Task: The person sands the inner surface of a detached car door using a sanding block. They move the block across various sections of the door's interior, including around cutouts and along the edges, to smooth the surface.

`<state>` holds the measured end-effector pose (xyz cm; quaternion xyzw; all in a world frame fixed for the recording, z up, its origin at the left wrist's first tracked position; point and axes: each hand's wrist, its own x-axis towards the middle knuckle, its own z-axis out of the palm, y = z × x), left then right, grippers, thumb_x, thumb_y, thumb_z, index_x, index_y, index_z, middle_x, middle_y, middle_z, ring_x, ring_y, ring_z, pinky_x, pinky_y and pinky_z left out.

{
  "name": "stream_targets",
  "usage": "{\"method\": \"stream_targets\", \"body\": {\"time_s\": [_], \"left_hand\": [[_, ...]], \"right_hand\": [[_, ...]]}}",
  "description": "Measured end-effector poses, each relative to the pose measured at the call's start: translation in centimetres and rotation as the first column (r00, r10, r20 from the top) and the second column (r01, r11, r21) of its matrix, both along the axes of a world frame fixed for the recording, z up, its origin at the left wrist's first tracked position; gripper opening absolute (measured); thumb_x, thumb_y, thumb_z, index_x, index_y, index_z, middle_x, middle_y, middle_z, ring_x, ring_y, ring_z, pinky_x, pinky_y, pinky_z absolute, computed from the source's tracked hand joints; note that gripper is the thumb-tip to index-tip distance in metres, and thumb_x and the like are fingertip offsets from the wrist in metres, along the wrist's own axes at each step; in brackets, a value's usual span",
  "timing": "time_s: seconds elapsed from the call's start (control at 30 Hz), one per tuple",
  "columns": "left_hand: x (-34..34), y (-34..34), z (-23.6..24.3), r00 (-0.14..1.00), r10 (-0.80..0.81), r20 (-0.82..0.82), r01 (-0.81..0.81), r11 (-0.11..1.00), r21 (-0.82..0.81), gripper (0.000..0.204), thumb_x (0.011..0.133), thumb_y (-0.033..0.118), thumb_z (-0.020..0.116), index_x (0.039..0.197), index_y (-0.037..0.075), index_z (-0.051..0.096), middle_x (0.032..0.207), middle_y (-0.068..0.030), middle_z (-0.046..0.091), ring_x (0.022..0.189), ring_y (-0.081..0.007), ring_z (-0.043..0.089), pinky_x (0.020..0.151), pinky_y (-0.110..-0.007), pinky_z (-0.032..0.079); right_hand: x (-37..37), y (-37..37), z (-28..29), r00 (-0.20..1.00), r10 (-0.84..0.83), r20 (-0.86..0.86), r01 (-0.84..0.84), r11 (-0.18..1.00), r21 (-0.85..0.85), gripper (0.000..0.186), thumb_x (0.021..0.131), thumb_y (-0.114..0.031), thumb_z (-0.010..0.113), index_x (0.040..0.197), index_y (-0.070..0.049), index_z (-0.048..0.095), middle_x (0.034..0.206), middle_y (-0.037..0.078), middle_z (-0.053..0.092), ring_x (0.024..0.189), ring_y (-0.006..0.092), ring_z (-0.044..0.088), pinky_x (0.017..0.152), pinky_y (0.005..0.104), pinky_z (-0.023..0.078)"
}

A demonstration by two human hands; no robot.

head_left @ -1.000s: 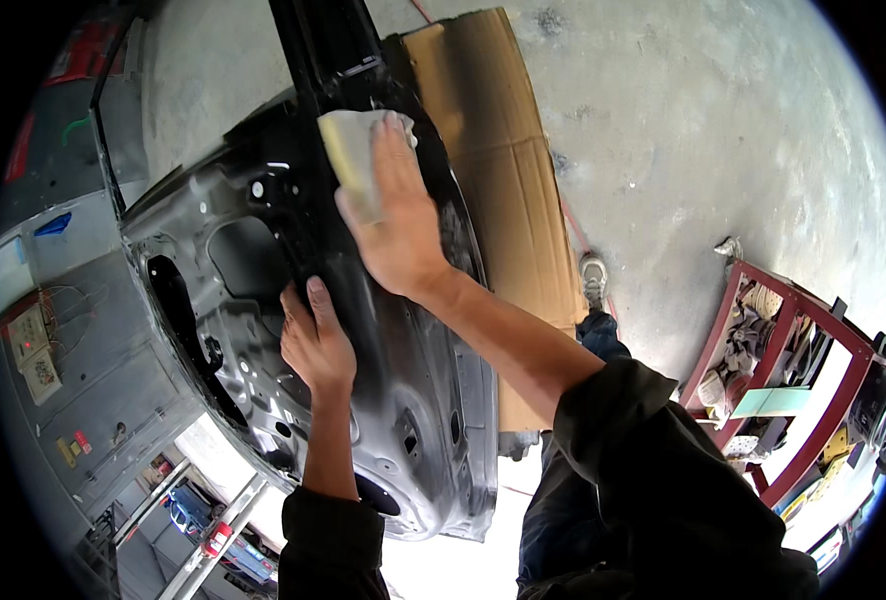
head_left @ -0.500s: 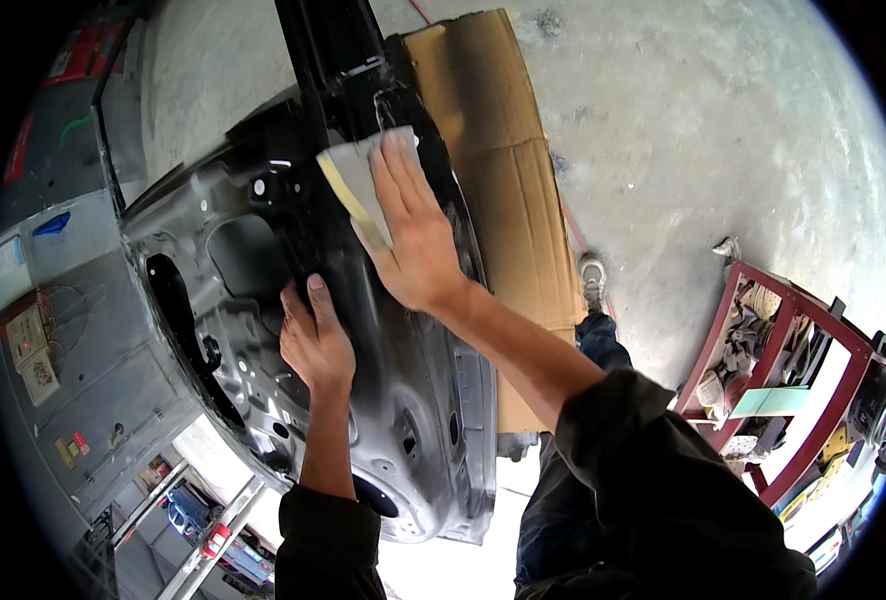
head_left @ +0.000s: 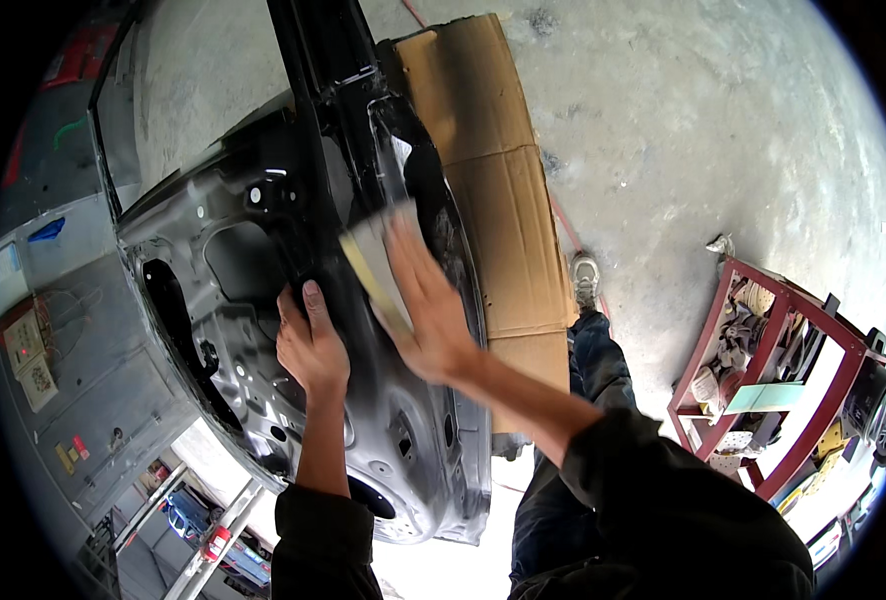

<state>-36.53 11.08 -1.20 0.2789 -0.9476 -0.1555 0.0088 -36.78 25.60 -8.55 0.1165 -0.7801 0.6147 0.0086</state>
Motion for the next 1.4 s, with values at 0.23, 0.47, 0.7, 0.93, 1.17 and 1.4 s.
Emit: {"method": "stream_targets", "body": {"time_s": [0.23,0.47,0.7,0.93,1.17,1.4], "left_hand": [[0.5,-0.1,-0.4,1.0,-0.008,-0.001,0.008,1.0,0.006,0.063,0.107,0.051,0.044,0.129,-0.006,0.062,0.111,-0.0303,0.069,0.103,-0.049,0.065,0.091,-0.048,0.048],[0.1,0.3,-0.5,0.999,-0.019,-0.04,0.019,1.0,0.007,0.062,0.107,0.05,0.044,0.128,-0.006,0.062,0.109,-0.0299,0.07,0.104,-0.0494,0.064,0.09,-0.048,0.048],[-0.2,0.4,-0.5,1.0,-0.023,-0.008,0.023,0.999,-0.023,0.069,0.105,0.057,0.041,0.129,-0.005,0.06,0.103,-0.0283,0.072,0.097,-0.048,0.067,0.087,-0.051,0.05],[0.2,-0.4,-0.6,1.0,0.008,0.005,-0.008,0.999,-0.052,0.07,0.105,0.058,0.04,0.13,-0.003,0.06,0.108,-0.0279,0.071,0.102,-0.0483,0.066,0.09,-0.051,0.048],[0.0,0.0,-0.5,1.0,0.027,-0.006,-0.027,0.998,-0.05,0.064,0.105,0.055,0.044,0.129,-0.001,0.063,0.115,-0.0277,0.069,0.109,-0.0489,0.062,0.095,-0.049,0.046],[-0.1,0.2,-0.6,0.999,-0.004,0.046,0.007,0.998,-0.064,0.077,0.104,0.063,0.037,0.133,-0.004,0.059,0.112,-0.0282,0.071,0.106,-0.048,0.066,0.093,-0.052,0.049]], "right_hand": [[-4.6,-0.6,-0.4,0.997,-0.078,0.024,0.08,0.989,-0.121,0.073,0.099,-0.025,0.058,0.155,0.01,0.029,0.161,0.031,0.03,0.151,0.0457,0.029,0.125,0.0475,0.023],[-3.2,0.4,-0.9,0.999,-0.053,0.008,0.054,0.993,-0.102,0.07,0.099,-0.024,0.058,0.154,0.011,0.031,0.16,0.03,0.033,0.15,0.0481,0.029,0.125,0.0474,0.024],[3.1,0.1,-1.2,0.986,-0.077,0.146,0.093,0.99,-0.105,0.073,0.099,-0.02,0.06,0.161,-0.002,0.026,0.164,0.024,0.03,0.151,0.0424,0.032,0.124,0.0453,0.03],[12.5,1.5,0.2,0.962,0.056,0.268,-0.061,0.998,0.009,0.082,0.096,-0.022,0.064,0.16,0.006,0.02,0.165,0.027,0.025,0.152,0.0415,0.031,0.126,0.0453,0.028],[8.4,1.3,1.2,0.971,0.016,0.24,-0.028,0.999,0.045,0.078,0.093,-0.019,0.065,0.153,0.014,0.028,0.159,0.03,0.035,0.151,0.0439,0.03,0.124,0.0465,0.027],[5.0,1.8,2.1,0.924,-0.07,0.377,-0.01,0.978,0.206,0.066,0.095,-0.021,0.063,0.146,0.015,0.04,0.146,0.029,0.049,0.131,0.0431,0.048,0.113,0.046,0.039]]}}
